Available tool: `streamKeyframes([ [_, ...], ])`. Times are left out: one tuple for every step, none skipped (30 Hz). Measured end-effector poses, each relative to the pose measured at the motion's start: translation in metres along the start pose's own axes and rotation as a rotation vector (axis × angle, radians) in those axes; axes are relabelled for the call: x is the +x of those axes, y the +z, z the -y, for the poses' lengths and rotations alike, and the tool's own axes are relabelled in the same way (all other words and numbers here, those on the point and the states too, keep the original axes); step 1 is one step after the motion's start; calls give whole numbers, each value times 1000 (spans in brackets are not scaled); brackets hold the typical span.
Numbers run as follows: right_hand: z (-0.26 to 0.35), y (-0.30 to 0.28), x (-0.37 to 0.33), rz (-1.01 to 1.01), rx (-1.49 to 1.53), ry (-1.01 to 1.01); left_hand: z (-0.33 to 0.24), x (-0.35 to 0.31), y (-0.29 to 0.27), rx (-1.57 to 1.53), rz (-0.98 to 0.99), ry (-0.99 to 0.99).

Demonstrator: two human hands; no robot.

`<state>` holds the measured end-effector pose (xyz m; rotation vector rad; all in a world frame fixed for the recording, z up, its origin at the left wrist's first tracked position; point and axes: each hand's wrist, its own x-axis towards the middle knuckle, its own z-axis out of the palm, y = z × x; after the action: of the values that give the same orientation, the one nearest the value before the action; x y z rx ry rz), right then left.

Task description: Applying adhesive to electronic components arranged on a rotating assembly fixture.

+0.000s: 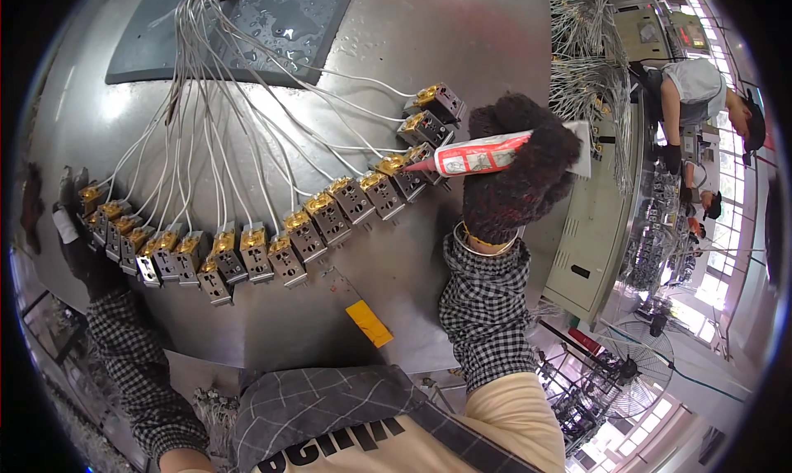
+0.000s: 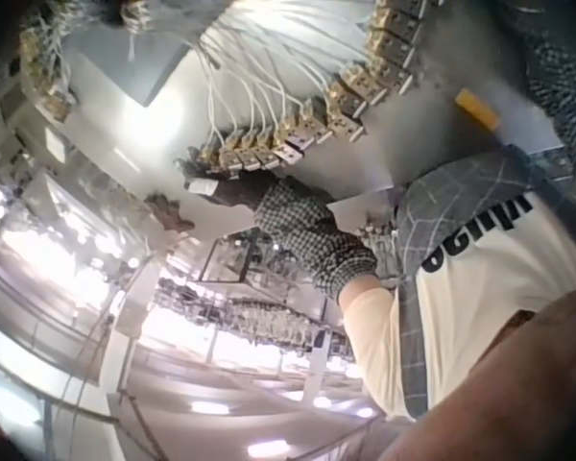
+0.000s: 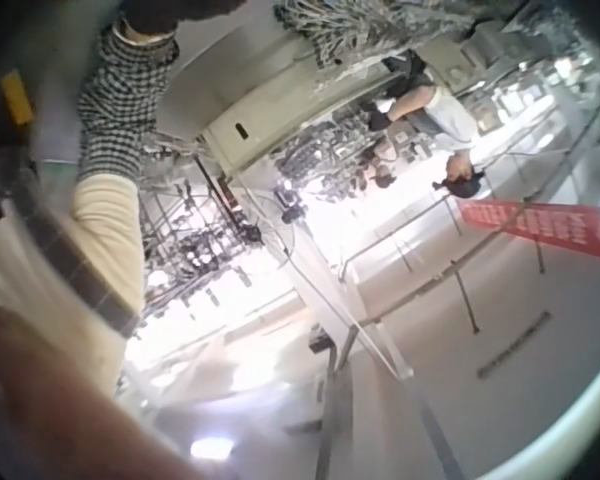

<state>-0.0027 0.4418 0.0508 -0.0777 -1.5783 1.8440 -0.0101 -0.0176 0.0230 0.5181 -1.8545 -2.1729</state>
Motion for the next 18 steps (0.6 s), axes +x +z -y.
streamKeyframes([
  [1, 0, -1, -12, 19, 10, 0, 1, -3, 7, 21, 5],
  [3, -1, 0, -23, 19, 16, 1, 0, -2, 6, 18, 4],
  [5, 0, -2, -24, 8, 22, 2, 0, -1, 9, 13, 8],
  [8, 1, -3, -22, -6, 29, 2, -1, 0, 11, 7, 12],
  [9, 3, -5, -12, -9, 41, 0, -2, 1, 14, 1, 13],
  [11, 6, -7, 2, -8, 56, -2, -3, 2, 26, 4, 30],
  [11, 9, -8, 21, -2, 80, -3, -3, 1, 37, 6, 46],
  [11, 5, -9, 26, 11, 101, -2, -3, 4, 42, 11, 47],
  [11, 2, -10, 28, 25, 121, -1, -3, 8, 47, 20, 43],
  [11, -3, -11, 31, 37, 137, 0, -3, 11, 52, 30, 39],
  [12, -1, -12, 45, 49, 160, 0, -3, 10, 51, 25, 37],
  [12, 1, -13, 61, 54, 179, -1, -4, 11, 35, 9, 29],
  [11, 2, -14, 72, 57, 198, -1, -4, 12, 19, -6, 22],
  [13, 2, -15, 77, 66, 221, -1, -4, 11, 18, -9, 22],
  [8, 2, -17, 79, 67, 221, -2, -3, 10, 28, -19, 28],
  [-1, 1, -20, 18, 151, 178, -3, -3, 9, 39, -30, 34],
  [-6, 2, -22, -41, 233, 136, -2, -3, 9, 38, -33, 33],
  [-6, 2, -19, -38, 216, 121, -1, -3, 9, 27, -21, 38],
])
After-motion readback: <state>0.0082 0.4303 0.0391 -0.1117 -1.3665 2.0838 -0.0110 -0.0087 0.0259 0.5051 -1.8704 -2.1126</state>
